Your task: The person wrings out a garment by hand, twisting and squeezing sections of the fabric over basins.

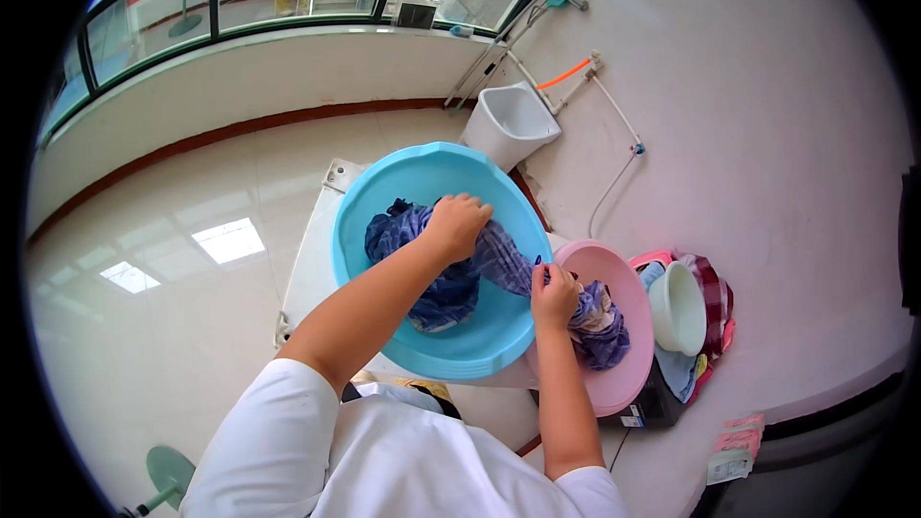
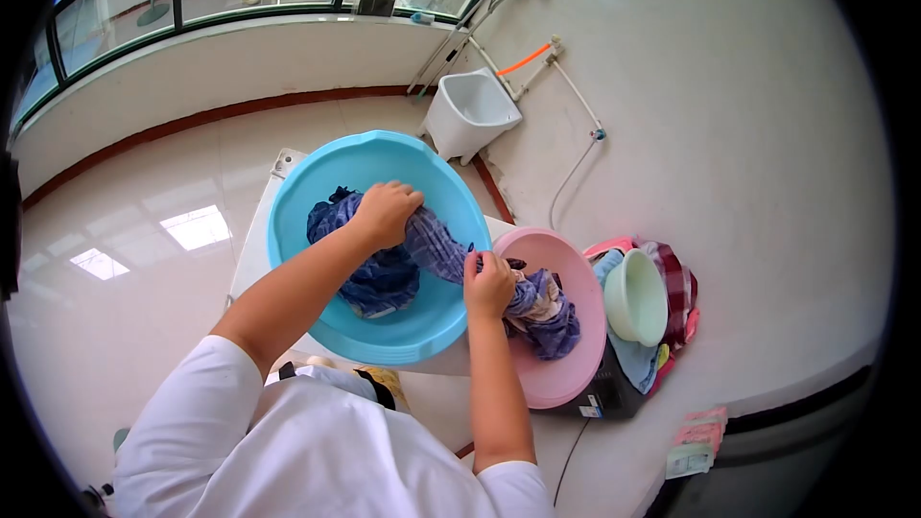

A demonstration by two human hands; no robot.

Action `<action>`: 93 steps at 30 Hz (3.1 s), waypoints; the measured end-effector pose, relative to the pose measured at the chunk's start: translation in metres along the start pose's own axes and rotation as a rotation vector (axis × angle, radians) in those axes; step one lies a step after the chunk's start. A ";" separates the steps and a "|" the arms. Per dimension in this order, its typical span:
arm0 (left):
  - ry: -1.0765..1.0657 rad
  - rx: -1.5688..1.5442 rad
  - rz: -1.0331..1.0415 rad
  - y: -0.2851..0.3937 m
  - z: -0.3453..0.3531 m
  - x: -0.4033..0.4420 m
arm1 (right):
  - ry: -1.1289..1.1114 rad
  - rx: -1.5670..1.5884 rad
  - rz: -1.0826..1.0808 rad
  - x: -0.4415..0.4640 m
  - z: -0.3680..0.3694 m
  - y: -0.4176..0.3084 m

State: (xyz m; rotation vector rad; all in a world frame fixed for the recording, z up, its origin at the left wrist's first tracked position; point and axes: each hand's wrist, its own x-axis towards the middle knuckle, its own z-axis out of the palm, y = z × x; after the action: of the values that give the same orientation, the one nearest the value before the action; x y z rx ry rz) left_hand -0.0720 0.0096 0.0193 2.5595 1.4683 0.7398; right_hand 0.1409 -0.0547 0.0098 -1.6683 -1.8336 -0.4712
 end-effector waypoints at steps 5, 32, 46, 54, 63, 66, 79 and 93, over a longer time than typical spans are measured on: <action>0.650 -0.013 0.229 0.028 -0.040 -0.002 | -0.045 0.190 -0.061 -0.002 0.000 0.009; -0.105 -0.449 0.122 0.012 0.035 -0.003 | -1.020 -0.371 -0.345 0.044 -0.015 -0.018; -1.025 -0.802 0.177 0.035 0.037 0.052 | -0.419 0.259 -0.437 0.000 -0.030 0.016; -1.212 -0.704 0.222 0.045 0.067 0.048 | -0.441 0.210 -0.390 0.005 -0.045 0.012; -0.288 -0.275 0.338 0.069 -0.033 0.020 | -0.414 0.211 -0.308 0.038 -0.088 0.011; -0.114 -0.264 0.393 0.066 -0.038 0.012 | -0.679 0.427 -0.049 0.046 -0.082 -0.003; -1.028 -0.671 0.103 -0.001 -0.009 0.030 | -0.210 0.282 -0.519 -0.004 -0.034 -0.001; -1.496 -1.007 -0.069 0.028 0.065 0.030 | 0.026 0.316 -0.490 -0.018 -0.027 0.009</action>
State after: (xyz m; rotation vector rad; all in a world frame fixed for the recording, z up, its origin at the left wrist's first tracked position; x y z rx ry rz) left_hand -0.0075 0.0296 -0.0172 1.4204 0.4091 -0.4122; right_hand 0.1553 -0.0847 0.0174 -0.9985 -2.1671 -0.3727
